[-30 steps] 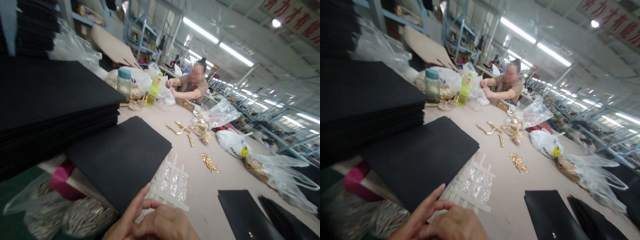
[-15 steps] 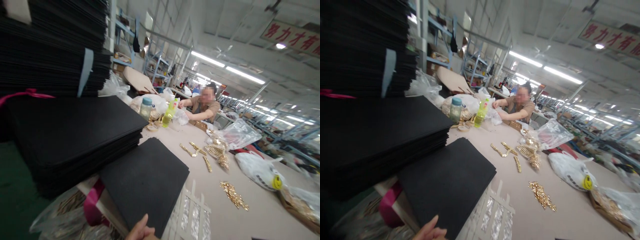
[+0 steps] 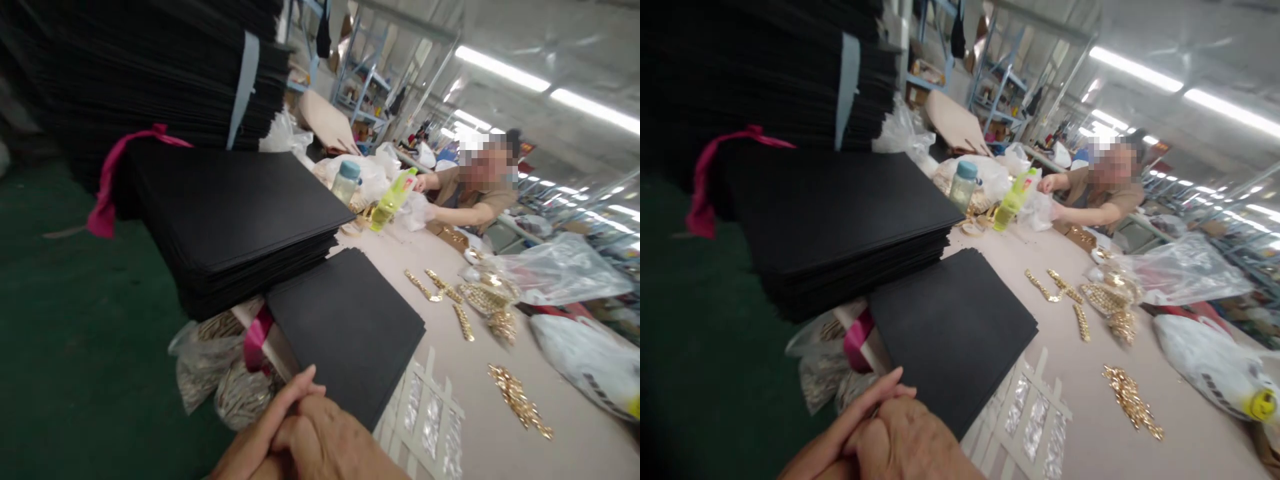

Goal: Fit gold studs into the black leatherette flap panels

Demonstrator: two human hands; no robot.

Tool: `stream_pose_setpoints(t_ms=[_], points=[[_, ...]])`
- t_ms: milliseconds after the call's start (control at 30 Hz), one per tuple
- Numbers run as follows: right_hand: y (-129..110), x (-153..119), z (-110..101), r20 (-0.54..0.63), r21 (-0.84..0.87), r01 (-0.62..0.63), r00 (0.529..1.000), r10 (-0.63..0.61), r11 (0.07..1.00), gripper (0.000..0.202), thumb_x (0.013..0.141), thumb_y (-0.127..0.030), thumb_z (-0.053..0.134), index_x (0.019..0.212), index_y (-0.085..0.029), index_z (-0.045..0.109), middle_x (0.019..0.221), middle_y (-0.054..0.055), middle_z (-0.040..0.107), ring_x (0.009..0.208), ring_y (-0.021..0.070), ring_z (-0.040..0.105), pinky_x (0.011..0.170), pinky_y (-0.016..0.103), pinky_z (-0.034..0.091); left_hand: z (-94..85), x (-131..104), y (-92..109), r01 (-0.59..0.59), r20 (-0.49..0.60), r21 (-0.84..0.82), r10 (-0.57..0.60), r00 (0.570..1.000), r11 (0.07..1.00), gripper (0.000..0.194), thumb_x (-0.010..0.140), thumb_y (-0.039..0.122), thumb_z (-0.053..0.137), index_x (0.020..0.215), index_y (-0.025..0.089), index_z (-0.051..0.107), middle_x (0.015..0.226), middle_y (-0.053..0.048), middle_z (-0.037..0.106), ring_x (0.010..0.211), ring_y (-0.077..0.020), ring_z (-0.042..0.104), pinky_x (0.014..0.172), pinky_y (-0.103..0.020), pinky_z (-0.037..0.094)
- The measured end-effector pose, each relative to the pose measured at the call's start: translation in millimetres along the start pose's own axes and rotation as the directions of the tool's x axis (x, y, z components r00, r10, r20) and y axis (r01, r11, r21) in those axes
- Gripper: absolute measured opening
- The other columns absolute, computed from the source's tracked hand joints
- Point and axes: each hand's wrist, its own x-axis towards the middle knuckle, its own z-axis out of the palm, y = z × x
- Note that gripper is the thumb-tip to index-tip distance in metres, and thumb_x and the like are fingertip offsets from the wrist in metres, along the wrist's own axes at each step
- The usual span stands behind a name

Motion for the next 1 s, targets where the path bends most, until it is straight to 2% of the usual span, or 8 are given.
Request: stream_pose_setpoints(t_ms=[133, 233, 333, 433, 533, 633, 833, 1000], points=[[-6, 10, -5, 0.077, 0.125, 0.009, 0.997, -0.019, 0.992, 0.012, 0.092, -0.018, 0.047, 0.097, -0.019, 0.058, 0.084, 0.006, 0.065, 0.076, 0.0212, 0.063, 0.071, 0.033, 0.055, -9.3, -16, -5, 0.059, -0.045, -0.028, -0.061, 0.997, 0.998, 0.042, 0.082, 0.036, 0.065, 0.124, 0.036, 0.067, 0.124, -0.004, 0.068, 0.109, -0.028, 0.064, 0.085, -0.035, 0.057], [-8, 23, -20, 0.15, 0.235, 0.004, 0.988, -0.04, 0.972, 0.016, 0.092, -0.013, 0.047, 0.097, -0.018, 0.061, 0.087, 0.006, 0.068, 0.08, 0.0187, 0.066, 0.078, 0.03, 0.055, -17.0, -23, -17, 0.116, -0.032, -0.068, -0.118, 0.992, 0.991, 0.049, 0.083, 0.038, 0.064, 0.132, 0.038, 0.059, 0.135, -0.004, 0.062, 0.084, -0.021, 0.068, 0.059, -0.026, 0.054], [2, 38, -43, 0.129, 0.395, 0.034, 0.987, -0.092, 0.918, 0.019, 0.092, -0.011, 0.052, 0.103, -0.02, 0.064, 0.089, 0.004, 0.072, 0.084, 0.0145, 0.069, 0.084, 0.023, 0.053, -22.4, -22, -29, 0.112, -0.043, -0.101, -0.117, 0.992, 0.989, 0.051, 0.084, 0.044, 0.062, 0.134, 0.038, 0.056, 0.135, -0.006, 0.06, 0.054, -0.0081, 0.056, 0.045, -0.022, 0.04], [32, 51, -63, 0.037, 0.376, -0.119, 0.993, 0.114, 0.919, 0.021, 0.091, -0.013, 0.056, 0.105, -0.023, 0.068, 0.092, 0.002, 0.074, 0.085, 0.0128, 0.069, 0.078, 0.021, 0.053, -23.6, -13, -30, 0.071, -0.15, -0.044, -0.077, 0.986, 0.996, 0.044, 0.088, 0.05, 0.057, 0.128, 0.03, 0.058, 0.12, -0.006, 0.065, 0.046, -0.0026, 0.043, 0.049, -0.022, 0.036], [74, 55, -68, -0.058, 0.333, -0.399, 0.895, 0.441, 0.854, 0.016, 0.087, -0.02, 0.061, 0.099, -0.023, 0.073, 0.09, 0.002, 0.075, 0.08, 0.0163, 0.069, 0.076, 0.028, 0.054, -20.4, -1, -24, 0.108, -0.223, 0.012, -0.103, 0.969, 0.994, 0.044, 0.09, 0.052, 0.056, 0.125, 0.026, 0.055, 0.115, -0.005, 0.065, 0.045, -0.0014, 0.039, 0.051, -0.023, 0.035], [97, 52, -60, -0.018, 0.459, -0.552, 0.778, 0.628, 0.696, 0.015, 0.081, -0.028, 0.068, 0.093, -0.022, 0.075, 0.089, 0.004, 0.075, 0.081, 0.0198, 0.069, 0.079, 0.035, 0.054, -15.3, 4, -18, 0.139, -0.225, 0.006, -0.134, 0.965, 0.99, 0.047, 0.087, 0.054, 0.059, 0.122, 0.023, 0.055, 0.114, -0.006, 0.064, 0.043, 0.0002, 0.037, 0.049, -0.022, 0.032], [85, 43, -55, 0.137, 0.671, -0.563, 0.733, 0.666, 0.482, 0.027, 0.073, -0.032, 0.077, 0.097, -0.021, 0.072, 0.087, 0.003, 0.073, 0.079, 0.0174, 0.067, 0.073, 0.031, 0.053, -2.9, 8, -13, 0.102, -0.187, -0.026, -0.105, 0.977, 0.994, 0.04, 0.086, 0.049, 0.064, 0.112, 0.019, 0.058, 0.087, 0.0, 0.065, 0.043, -0.0006, 0.033, 0.044, -0.018, 0.027], [85, 51, -62, 0.225, 0.723, -0.593, 0.686, 0.692, 0.354, 0.029, 0.065, -0.032, 0.084, 0.087, -0.018, 0.071, 0.072, 0.001, 0.069, 0.061, 0.0122, 0.059, 0.06, 0.027, 0.049, 10.2, 22, 4, 0.092, -0.081, 0.027, -0.089, 0.993, 0.995, 0.044, 0.087, 0.052, 0.06, 0.116, 0.019, 0.056, 0.052, 0.01, 0.048, 0.035, -0.0026, 0.023, 0.038, -0.017, 0.019]])
